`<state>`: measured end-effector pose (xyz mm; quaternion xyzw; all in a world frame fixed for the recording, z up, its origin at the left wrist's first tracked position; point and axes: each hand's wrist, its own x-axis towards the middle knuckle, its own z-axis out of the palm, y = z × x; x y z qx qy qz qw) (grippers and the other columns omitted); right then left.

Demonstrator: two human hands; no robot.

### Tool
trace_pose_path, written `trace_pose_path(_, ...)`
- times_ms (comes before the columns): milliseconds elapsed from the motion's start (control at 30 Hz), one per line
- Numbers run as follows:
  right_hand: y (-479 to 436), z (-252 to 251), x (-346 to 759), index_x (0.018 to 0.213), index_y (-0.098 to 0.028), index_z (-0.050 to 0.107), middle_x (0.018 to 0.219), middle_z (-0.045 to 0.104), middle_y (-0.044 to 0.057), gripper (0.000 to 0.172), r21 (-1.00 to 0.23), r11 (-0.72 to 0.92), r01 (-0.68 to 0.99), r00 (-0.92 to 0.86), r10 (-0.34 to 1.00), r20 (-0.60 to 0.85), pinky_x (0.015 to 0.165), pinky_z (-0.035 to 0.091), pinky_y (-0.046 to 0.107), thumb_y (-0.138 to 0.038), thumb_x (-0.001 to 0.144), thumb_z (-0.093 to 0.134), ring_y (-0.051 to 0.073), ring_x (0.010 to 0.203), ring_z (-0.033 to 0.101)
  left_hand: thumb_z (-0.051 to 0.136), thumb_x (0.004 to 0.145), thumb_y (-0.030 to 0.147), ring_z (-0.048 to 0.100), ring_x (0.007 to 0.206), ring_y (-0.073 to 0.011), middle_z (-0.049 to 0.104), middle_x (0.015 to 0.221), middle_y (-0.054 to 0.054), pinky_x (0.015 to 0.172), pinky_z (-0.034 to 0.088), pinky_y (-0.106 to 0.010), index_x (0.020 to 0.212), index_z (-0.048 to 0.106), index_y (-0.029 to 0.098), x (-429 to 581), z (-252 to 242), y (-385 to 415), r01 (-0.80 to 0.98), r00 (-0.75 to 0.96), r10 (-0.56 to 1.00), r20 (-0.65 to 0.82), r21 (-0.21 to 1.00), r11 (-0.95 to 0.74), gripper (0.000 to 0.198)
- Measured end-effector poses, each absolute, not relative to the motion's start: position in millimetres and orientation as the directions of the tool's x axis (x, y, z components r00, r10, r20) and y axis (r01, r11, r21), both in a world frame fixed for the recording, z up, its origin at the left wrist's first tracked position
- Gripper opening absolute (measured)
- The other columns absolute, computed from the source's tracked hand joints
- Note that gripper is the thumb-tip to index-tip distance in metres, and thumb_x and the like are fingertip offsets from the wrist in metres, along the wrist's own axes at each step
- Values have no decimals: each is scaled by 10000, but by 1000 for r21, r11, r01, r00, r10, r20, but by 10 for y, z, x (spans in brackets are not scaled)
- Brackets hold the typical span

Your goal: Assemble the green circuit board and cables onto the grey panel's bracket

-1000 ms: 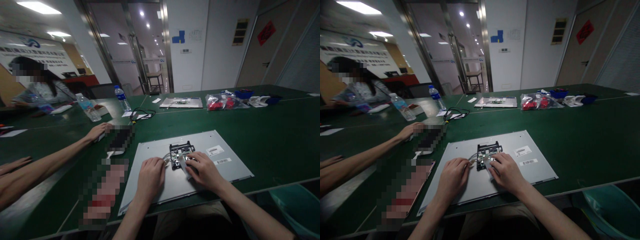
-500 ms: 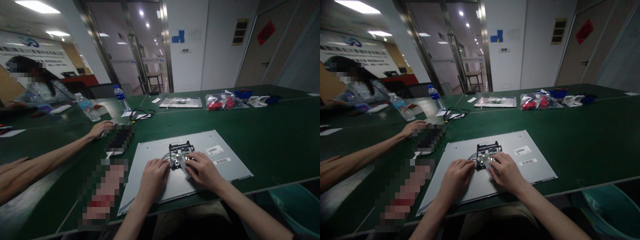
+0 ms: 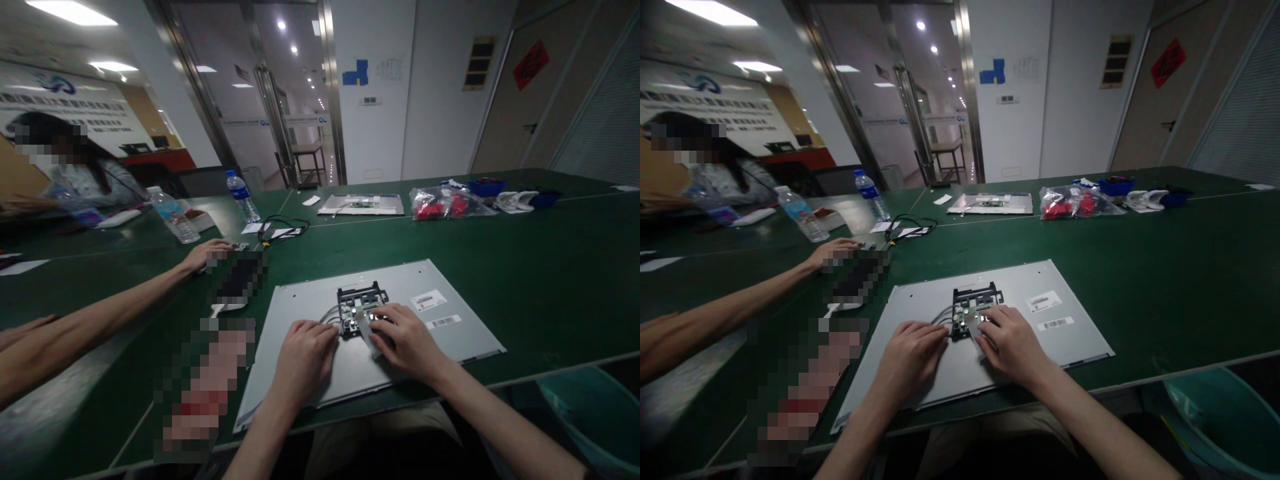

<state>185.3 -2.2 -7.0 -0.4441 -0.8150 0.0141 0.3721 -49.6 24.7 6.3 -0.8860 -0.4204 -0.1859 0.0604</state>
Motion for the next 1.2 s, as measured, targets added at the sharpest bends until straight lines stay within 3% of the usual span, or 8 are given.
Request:
trace_pose_path(333, -23, -79, 1858, 1030, -212, 655, 1149, 638, 70, 163, -381, 603, 701, -327, 746, 581, 923, 473, 423, -200, 888, 577, 242, 1077, 550, 495, 887, 113, 641, 950, -227, 729, 1023, -49, 870, 412, -412, 1083, 654, 239, -485, 44, 254, 771, 581, 737, 345, 57, -634, 282)
trace_pose_path(900, -9, -122, 1862, 1032, -207, 657, 1163, 633, 73, 162, -372, 599, 709, -331, 749, 574, 909, 470, 420, -208, 886, 588, 250, 1068, 550, 521, 925, 149, 616, 869, -235, 720, 900, -38, 834, 418, -395, 1086, 644, 208, -495, 16, 283, 796, 558, 768, 314, 60, -602, 212)
trace_pose_path(1200, -20, -91, 1857, 1026, -201, 655, 1151, 637, 76, 160, -365, 604, 708, -339, 744, 575, 908, 471, 417, -189, 877, 598, 246, 1066, 548, 512, 912, 105, 603, 888, -213, 717, 982, -33, 836, 430, -369, 1170, 617, 230, -520, -39, 314, 767, 565, 771, 294, 157, -622, 306)
